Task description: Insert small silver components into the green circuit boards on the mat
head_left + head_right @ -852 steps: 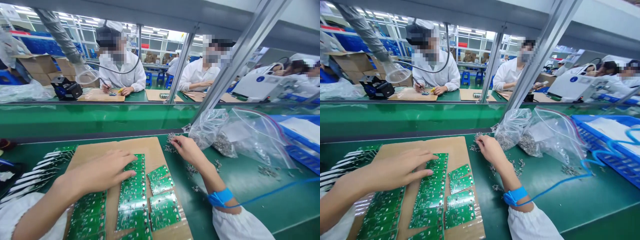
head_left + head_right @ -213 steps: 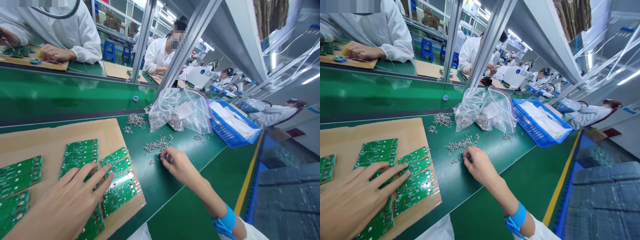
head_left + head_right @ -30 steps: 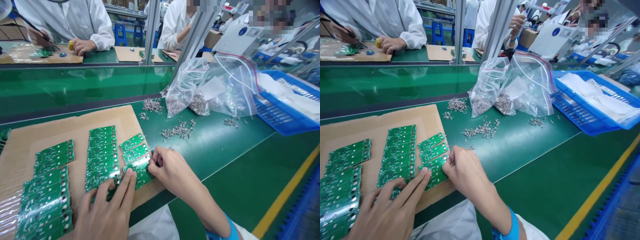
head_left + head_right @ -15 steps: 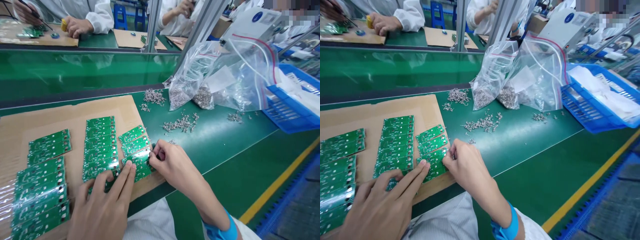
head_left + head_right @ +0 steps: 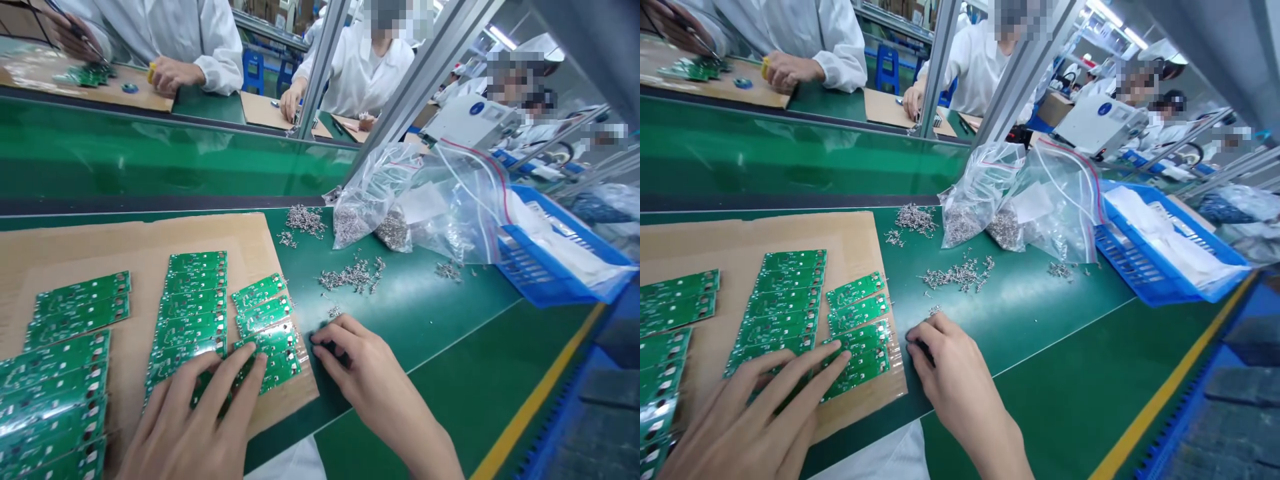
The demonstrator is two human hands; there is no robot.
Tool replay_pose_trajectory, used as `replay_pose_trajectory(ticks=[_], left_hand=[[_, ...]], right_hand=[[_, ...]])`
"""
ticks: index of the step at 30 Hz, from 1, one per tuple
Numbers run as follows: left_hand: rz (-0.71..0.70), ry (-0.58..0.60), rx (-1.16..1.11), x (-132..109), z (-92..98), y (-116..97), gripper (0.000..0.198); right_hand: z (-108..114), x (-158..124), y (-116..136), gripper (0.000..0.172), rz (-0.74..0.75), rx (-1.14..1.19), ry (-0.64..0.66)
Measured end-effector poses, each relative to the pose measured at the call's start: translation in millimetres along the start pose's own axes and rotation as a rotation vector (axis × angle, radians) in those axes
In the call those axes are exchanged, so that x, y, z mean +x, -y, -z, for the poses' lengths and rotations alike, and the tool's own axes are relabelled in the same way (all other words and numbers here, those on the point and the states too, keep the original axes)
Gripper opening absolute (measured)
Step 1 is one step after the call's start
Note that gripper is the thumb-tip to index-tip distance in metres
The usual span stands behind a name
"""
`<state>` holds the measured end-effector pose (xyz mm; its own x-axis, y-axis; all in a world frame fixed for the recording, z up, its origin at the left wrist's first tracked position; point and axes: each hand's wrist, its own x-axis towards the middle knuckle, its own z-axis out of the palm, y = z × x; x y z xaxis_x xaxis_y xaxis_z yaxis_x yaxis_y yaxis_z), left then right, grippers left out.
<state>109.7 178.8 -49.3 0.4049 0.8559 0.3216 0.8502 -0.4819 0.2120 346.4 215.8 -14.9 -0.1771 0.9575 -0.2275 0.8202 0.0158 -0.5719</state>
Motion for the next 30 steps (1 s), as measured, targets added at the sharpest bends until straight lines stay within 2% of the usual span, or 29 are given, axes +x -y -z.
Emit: replay_pose_trajectory(ticks=[2, 4, 7, 11, 15, 19, 25, 28, 30], left_hand=[[0.047, -0.054, -0.049, 1, -0.5, -1, 0.040], [0.016, -0.082, -0.069, 3, 0.8, -1, 0.037], [-0.068, -0.109, -0.094, 7, 5.8, -1, 0.029], [-0.142, -0.075, -0.160, 16, 15.9, -6, 0.020], [-0.170, -0.136, -0.144, 27, 25.8, -13, 0.027], [-0.170, -0.136, -0.193, 31, 28.9, -16, 0.030], [-0.123, -0.158, -0.181, 18, 13.5, -17, 0.026], [-0.137, -0.176, -0.151, 15, 12.4, -16, 0.030], [-0.177, -0.129, -0.145, 17, 17.4, -15, 0.033]], right_hand=[[0, 1, 1, 0.015, -0.002, 0.036, -0.013], [1, -1, 4, 0.010, -0.037, 0.147, -0.015], [-1, -8, 10, 0.014, -0.111, 0.484, 0.025], [-12, -13, 19, 0.025, -0.154, 0.956, 0.128], [-22, -14, 22, 0.030, -0.172, 1.201, 0.252], [-25, -15, 21, 0.028, -0.177, 1.250, 0.288], [-22, -14, 22, 0.022, -0.223, 1.123, 0.301], [-19, -12, 19, 0.017, -0.220, 1.058, 0.381], [-16, -10, 17, 0.012, -0.213, 1.054, 0.448]])
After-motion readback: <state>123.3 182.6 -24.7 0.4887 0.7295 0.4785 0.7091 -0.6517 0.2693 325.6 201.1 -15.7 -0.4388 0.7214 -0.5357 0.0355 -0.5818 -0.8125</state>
